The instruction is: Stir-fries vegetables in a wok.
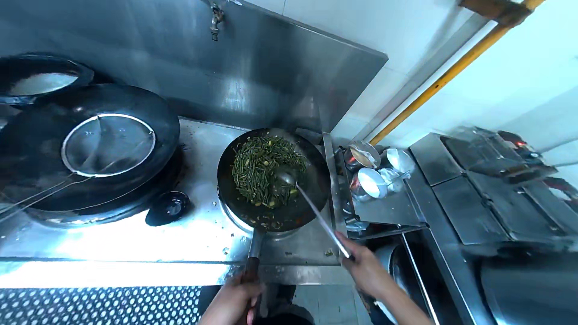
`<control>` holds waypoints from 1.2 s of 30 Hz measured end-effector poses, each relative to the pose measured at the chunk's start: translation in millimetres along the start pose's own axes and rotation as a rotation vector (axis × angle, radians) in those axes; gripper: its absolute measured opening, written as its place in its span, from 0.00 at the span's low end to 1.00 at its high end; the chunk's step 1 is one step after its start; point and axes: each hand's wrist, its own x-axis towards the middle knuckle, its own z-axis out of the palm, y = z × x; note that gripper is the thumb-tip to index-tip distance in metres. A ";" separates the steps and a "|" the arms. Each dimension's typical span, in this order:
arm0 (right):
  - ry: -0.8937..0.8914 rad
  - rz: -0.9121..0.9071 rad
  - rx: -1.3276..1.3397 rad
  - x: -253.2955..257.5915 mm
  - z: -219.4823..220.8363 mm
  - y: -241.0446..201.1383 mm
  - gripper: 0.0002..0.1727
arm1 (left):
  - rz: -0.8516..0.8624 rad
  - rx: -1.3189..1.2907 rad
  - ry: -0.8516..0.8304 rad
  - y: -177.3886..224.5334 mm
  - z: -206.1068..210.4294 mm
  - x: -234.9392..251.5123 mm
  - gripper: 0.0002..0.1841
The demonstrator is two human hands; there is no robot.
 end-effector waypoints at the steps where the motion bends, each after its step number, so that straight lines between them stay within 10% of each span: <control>1: 0.017 -0.007 -0.026 0.4 -13.9 -0.5 0.39 | 0.000 -0.004 0.027 -0.4 4.6 -2.8 0.17; 9: 0.095 -0.032 -0.261 97.6 -59.0 -23.4 0.42 | -0.004 -0.043 0.087 7.7 42.6 -36.2 0.15; 17: -0.529 0.151 0.639 71.6 -22.0 -44.2 0.43 | -0.010 0.004 0.054 4.5 18.0 -12.4 0.17; 28: -0.061 0.036 -0.228 -57.5 -35.7 -88.1 0.46 | -0.035 0.037 -0.022 19.9 -14.7 -8.8 0.15; 36: 0.074 0.130 -0.038 42.4 -23.7 -44.0 0.46 | -0.021 0.042 -0.029 13.1 -14.1 -9.2 0.18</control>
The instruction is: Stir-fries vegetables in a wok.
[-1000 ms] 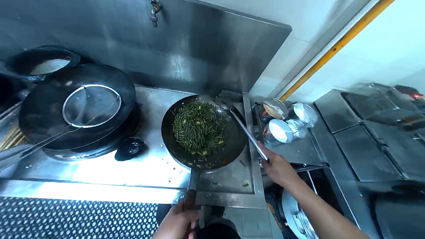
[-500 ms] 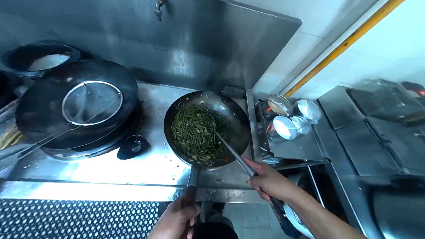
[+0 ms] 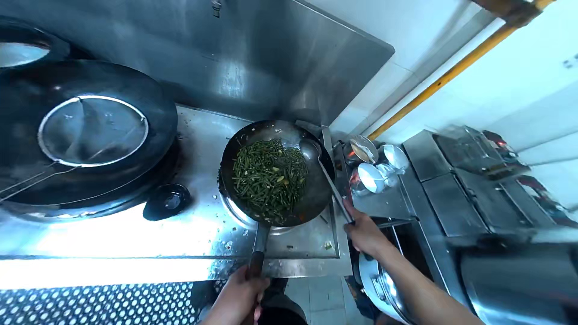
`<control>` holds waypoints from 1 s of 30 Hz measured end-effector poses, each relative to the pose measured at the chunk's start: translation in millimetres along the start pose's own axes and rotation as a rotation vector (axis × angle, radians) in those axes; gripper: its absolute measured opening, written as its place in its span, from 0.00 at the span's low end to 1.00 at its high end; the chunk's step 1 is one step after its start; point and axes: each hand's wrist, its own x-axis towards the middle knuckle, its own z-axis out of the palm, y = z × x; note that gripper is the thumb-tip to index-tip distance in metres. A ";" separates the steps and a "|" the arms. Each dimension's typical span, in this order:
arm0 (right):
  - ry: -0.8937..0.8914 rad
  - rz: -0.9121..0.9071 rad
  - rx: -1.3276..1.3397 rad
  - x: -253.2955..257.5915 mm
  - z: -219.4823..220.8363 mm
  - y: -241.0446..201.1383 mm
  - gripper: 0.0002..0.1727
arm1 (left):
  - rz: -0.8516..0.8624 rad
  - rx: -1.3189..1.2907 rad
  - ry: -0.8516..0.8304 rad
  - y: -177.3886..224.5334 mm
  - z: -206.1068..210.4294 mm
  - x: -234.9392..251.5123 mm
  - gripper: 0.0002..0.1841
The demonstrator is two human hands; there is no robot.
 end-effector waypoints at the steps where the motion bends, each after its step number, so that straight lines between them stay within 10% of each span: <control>1: -0.045 0.022 0.093 2.0 9.0 -2.8 0.47 | 0.004 -0.006 0.013 -0.3 0.0 -0.4 0.17; 6: -0.398 0.289 1.031 -55.5 48.6 -40.7 0.46 | 0.008 -0.015 0.014 -5.3 3.0 3.5 0.17; 12: -0.727 0.322 1.697 -34.9 66.6 -37.8 0.16 | 0.004 0.070 0.065 0.5 33.2 -17.1 0.21; 17: -0.598 0.051 1.224 -36.8 51.2 -21.2 0.50 | 0.036 0.087 0.128 2.0 29.3 -11.8 0.19; 24: -0.254 -0.133 0.122 -67.5 10.3 -50.9 0.48 | 0.028 0.073 0.071 9.1 -0.3 -9.7 0.17; 30: -0.003 -0.127 -0.115 -28.2 -25.4 -47.0 0.45 | 0.024 0.044 0.052 9.3 6.0 -15.3 0.13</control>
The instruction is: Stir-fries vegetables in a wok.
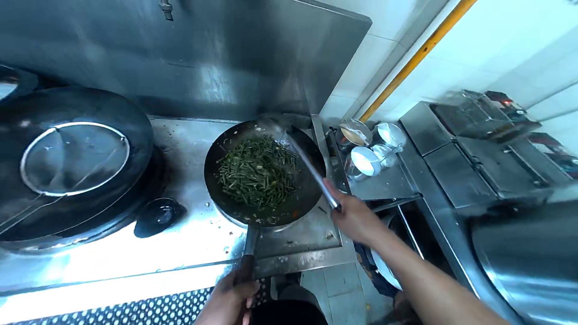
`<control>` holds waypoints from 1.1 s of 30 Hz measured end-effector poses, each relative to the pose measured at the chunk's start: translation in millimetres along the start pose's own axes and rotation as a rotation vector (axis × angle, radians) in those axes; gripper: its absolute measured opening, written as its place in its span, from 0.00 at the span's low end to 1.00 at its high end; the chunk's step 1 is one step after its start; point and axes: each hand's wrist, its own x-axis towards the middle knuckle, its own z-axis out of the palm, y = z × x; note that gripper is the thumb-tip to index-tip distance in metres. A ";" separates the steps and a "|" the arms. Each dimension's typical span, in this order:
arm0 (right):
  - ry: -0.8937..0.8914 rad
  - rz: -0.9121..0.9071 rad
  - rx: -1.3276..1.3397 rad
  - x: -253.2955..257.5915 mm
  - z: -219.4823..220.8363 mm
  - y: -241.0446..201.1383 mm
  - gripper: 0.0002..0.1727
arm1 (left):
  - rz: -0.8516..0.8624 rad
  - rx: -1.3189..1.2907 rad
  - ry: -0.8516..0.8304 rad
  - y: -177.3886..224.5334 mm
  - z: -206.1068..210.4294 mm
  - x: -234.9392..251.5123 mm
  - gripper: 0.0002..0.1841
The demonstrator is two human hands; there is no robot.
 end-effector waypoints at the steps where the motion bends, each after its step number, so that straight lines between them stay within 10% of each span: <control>1: 0.028 -0.020 0.014 16.1 -3.8 8.9 0.46 | 0.007 -0.017 0.012 -2.0 1.6 0.6 0.12; 13: -0.554 -0.136 0.350 89.9 -10.5 54.0 0.46 | 0.042 -0.101 0.162 -21.6 68.2 -0.7 0.15; 22: -0.291 -0.208 -0.359 -38.9 -68.2 75.1 0.45 | 0.039 -0.203 0.206 -20.9 114.3 8.8 0.14; 28: -0.323 -0.146 -0.342 -113.6 -29.1 75.5 0.45 | 0.005 -0.206 0.124 -17.7 76.9 20.7 0.17; 33: -0.279 0.023 -0.360 -79.6 42.0 43.1 0.49 | 0.068 -0.069 0.099 -48.5 64.4 -2.0 0.17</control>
